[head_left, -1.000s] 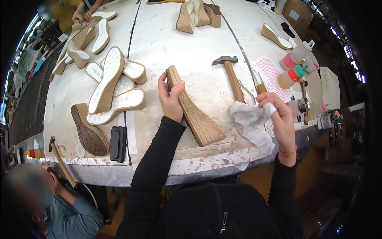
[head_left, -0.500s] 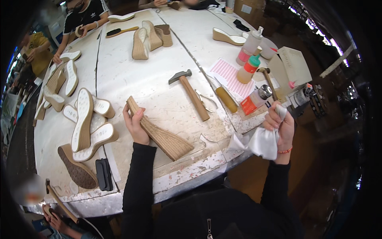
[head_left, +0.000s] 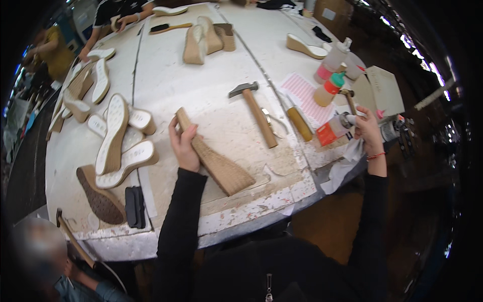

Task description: The person holds a wooden wedge heel and rubs its surface with a white cloth. The heel is turned and repositioned repeatedly while the cloth is used to wipe different areas. Other shoe parts and tools are visible on the table, but the person focuses on this single heel throughout.

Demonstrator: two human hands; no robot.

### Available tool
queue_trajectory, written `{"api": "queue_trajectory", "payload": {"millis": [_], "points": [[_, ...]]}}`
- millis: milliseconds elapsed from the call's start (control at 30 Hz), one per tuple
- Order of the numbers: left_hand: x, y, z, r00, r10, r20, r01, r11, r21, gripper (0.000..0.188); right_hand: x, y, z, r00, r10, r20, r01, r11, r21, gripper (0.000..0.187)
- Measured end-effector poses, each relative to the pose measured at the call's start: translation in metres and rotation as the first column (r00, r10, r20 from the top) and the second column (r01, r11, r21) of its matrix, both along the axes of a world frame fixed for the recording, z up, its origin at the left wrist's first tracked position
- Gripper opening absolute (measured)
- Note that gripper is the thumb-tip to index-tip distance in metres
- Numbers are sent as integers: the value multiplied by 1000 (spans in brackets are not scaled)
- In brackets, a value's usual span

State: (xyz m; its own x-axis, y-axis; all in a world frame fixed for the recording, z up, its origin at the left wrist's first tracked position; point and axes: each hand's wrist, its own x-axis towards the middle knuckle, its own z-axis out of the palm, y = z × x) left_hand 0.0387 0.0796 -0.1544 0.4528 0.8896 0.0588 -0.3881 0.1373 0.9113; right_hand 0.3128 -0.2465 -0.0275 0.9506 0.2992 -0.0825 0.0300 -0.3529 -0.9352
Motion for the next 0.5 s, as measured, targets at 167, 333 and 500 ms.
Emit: {"api": "queue_trajectory", "payload": {"millis": [167,333,500], "points": [[-1,-7,11,1000,-19,21,20,999,-49,60,6,-11,-5,999,-12,-52,14,999,51,46],[1,-8,11,1000,-11,11,11,999,-48,60,10,-13,-8,1000,4,-7,-4,1000,12,43],[1,-11,10,999,3,45,0,998,-63,59,3,-14,7,995,6,101,-4,1000,-19,40]]}}
